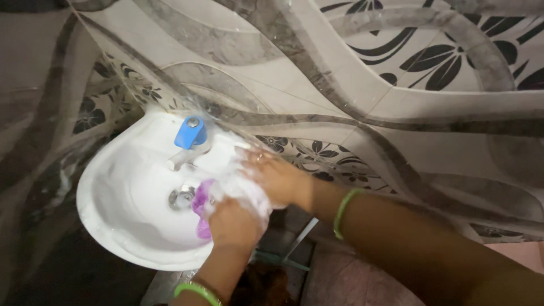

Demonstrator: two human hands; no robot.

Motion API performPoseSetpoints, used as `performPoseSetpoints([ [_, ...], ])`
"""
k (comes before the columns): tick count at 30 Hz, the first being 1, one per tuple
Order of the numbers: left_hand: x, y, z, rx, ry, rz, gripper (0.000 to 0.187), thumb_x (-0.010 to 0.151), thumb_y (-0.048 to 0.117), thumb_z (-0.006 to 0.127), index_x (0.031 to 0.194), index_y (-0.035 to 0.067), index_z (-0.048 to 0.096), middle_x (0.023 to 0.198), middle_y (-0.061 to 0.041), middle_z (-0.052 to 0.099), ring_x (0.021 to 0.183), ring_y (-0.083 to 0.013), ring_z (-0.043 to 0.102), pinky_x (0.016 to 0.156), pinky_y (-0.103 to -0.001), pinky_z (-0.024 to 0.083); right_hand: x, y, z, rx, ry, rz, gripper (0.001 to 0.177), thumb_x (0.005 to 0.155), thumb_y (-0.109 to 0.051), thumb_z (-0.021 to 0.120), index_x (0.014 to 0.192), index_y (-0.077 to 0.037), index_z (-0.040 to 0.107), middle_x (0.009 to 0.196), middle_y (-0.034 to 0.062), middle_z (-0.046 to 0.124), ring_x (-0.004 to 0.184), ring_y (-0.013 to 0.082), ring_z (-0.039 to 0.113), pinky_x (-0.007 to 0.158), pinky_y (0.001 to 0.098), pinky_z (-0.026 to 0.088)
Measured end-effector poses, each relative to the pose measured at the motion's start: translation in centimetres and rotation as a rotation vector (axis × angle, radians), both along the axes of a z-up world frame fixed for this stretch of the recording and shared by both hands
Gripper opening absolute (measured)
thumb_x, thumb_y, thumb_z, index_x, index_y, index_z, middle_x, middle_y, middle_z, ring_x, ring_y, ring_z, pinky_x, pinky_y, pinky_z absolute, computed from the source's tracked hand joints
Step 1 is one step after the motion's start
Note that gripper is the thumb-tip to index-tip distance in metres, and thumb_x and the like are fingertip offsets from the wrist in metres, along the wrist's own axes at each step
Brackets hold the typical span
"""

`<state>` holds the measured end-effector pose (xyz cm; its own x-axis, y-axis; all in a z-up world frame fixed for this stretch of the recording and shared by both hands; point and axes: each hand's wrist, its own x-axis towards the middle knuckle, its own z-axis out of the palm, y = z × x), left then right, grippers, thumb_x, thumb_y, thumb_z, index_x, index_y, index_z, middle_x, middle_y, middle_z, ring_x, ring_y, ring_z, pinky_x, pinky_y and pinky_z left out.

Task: The person washes a purple garment by hand in a small white sink, scrubbing it with soap and rinsing it repeatedly.

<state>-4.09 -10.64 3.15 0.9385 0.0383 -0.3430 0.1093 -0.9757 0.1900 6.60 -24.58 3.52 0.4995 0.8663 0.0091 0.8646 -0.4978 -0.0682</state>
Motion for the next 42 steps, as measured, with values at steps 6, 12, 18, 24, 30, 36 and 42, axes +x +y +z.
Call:
performPoseSetpoints([
  [6, -4.0, 3.8, 2.3, -0.088, -0.523, -0.084, 0.080, 0.073, 0.059, 0.068, 0.124, -0.003, 0.069, 0.127, -0.030, 0.059, 0.110, -0.0502, 0.057, 0.086, -0.058, 0.047, -4.7, 2.5, 2.0, -0.005, 0.087, 0.058, 0.094, 0.056, -0.042, 0.087, 0.135, -0.002, 0.056, 0.136, 0.0190, 0.059, 0.134, 0.0381, 0.049, 0.116, 0.0489, 0.031],
  [12, -5.2, 11.4, 1.5, -0.161, -0.298, -0.381, 0.070, 0.076, 0.059, 0.072, 0.115, 0.002, 0.070, 0.130, -0.031, 0.056, 0.117, -0.0533, 0.052, 0.096, -0.058, 0.042, -9.0, 6.1, 0.7, 0.002, 0.134, 0.019, 0.083, 0.068, -0.057, 0.081, 0.116, 0.008, 0.064, 0.110, 0.0249, 0.067, 0.104, 0.0407, 0.064, 0.100, 0.0512, 0.043],
  [18, -3.4, 17.8, 0.5, -0.057, -0.051, -0.708, 0.069, 0.078, 0.056, 0.070, 0.115, -0.002, 0.070, 0.127, -0.030, 0.058, 0.125, -0.0514, 0.050, 0.107, -0.057, 0.032, -12.3, 11.2, -1.5, -0.020, 0.176, -0.145, 0.050, 0.075, -0.038, 0.074, 0.100, 0.005, 0.066, 0.086, 0.0185, 0.070, 0.080, 0.0347, 0.069, 0.086, 0.0461, 0.050],
  [24, -0.7, 22.5, 1.1, 0.058, 0.100, -0.849, 0.066, 0.079, 0.054, 0.069, 0.117, -0.001, 0.069, 0.128, -0.028, 0.058, 0.125, -0.0491, 0.050, 0.108, -0.057, 0.030, -12.8, 17.2, -1.3, -0.061, 0.283, -0.237, 0.046, 0.072, -0.034, 0.075, 0.100, 0.002, 0.069, 0.088, 0.0185, 0.071, 0.082, 0.0337, 0.069, 0.083, 0.0446, 0.053],
  [30, 2.5, 26.7, 1.0, 0.152, 0.145, -0.865, 0.064, 0.080, 0.051, 0.068, 0.119, 0.000, 0.068, 0.128, -0.027, 0.058, 0.126, -0.0468, 0.050, 0.110, -0.057, 0.028, -12.2, 22.8, -1.5, -0.012, 0.368, -0.268, 0.049, 0.073, -0.034, 0.075, 0.105, 0.002, 0.069, 0.099, 0.0206, 0.068, 0.093, 0.0356, 0.066, 0.088, 0.0453, 0.051],
  [36, 4.9, 30.2, 0.2, 0.244, 0.168, -0.837, 0.062, 0.081, 0.049, 0.068, 0.120, 0.001, 0.066, 0.128, -0.026, 0.059, 0.126, -0.0445, 0.050, 0.112, -0.057, 0.026, -10.6, 27.1, -2.3, 0.001, 0.473, -0.359, 0.051, 0.074, -0.033, 0.076, 0.111, 0.002, 0.068, 0.110, 0.0227, 0.065, 0.104, 0.0376, 0.063, 0.093, 0.0460, 0.050],
  [42, 7.8, 32.4, -0.5, 0.350, 0.148, -0.787, 0.060, 0.081, 0.046, 0.067, 0.122, 0.002, 0.065, 0.128, -0.024, 0.059, 0.127, -0.0422, 0.051, 0.113, -0.057, 0.024, -7.7, 30.7, -3.4, 0.007, 0.557, -0.547, 0.054, 0.075, -0.032, 0.077, 0.116, 0.001, 0.068, 0.120, 0.0248, 0.063, 0.114, 0.0396, 0.060, 0.098, 0.0467, 0.049],
])
